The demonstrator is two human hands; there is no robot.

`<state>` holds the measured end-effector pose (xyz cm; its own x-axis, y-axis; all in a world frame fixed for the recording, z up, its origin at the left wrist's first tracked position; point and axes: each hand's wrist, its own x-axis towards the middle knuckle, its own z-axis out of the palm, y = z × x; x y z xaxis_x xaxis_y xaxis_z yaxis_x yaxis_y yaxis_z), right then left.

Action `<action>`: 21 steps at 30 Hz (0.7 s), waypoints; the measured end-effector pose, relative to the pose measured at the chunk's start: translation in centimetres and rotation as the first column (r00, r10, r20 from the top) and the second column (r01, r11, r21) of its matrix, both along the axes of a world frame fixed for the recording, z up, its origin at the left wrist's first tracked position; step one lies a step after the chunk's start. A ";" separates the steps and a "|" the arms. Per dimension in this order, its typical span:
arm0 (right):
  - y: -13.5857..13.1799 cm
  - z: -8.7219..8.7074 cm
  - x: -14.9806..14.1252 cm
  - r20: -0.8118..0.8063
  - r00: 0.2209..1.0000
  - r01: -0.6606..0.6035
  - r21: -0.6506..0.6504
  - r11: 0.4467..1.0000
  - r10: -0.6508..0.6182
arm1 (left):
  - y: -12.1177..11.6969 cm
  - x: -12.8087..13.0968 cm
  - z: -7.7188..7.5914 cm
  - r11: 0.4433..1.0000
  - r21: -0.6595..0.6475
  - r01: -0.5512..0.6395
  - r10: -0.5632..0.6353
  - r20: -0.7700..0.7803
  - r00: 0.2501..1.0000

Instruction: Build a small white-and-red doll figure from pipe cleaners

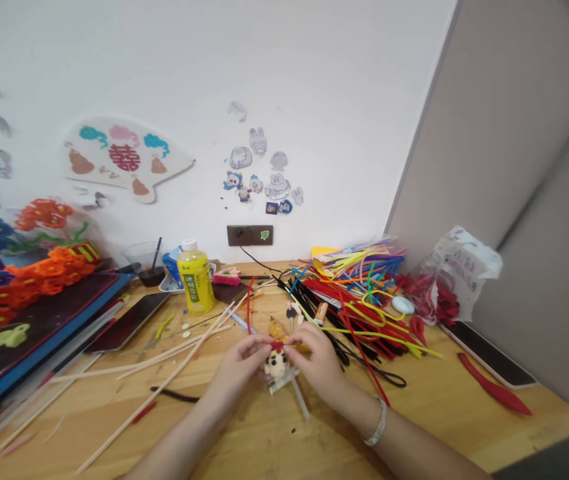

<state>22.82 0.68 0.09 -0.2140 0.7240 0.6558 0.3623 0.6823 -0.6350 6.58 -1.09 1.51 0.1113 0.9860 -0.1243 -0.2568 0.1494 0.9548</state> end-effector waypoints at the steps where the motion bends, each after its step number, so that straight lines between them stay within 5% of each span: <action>1: 0.0 0.0 0.0 -0.008 1.000 0.003 -0.007 1.000 -0.003 | 0.0 0.0 0.0 1.000 0.002 -0.001 0.001 -0.005 1.000; 11: 0.0 0.1 0.0 -0.038 0.999 -0.011 -0.048 0.999 0.009 | 0.0 0.1 0.1 0.998 0.051 0.020 -0.013 -0.134 0.991; 21: 0.3 -0.6 -0.7 -0.252 0.966 -0.170 -0.414 0.894 0.067 | -0.1 0.1 -1.2 0.960 0.263 0.096 0.067 -0.549 0.833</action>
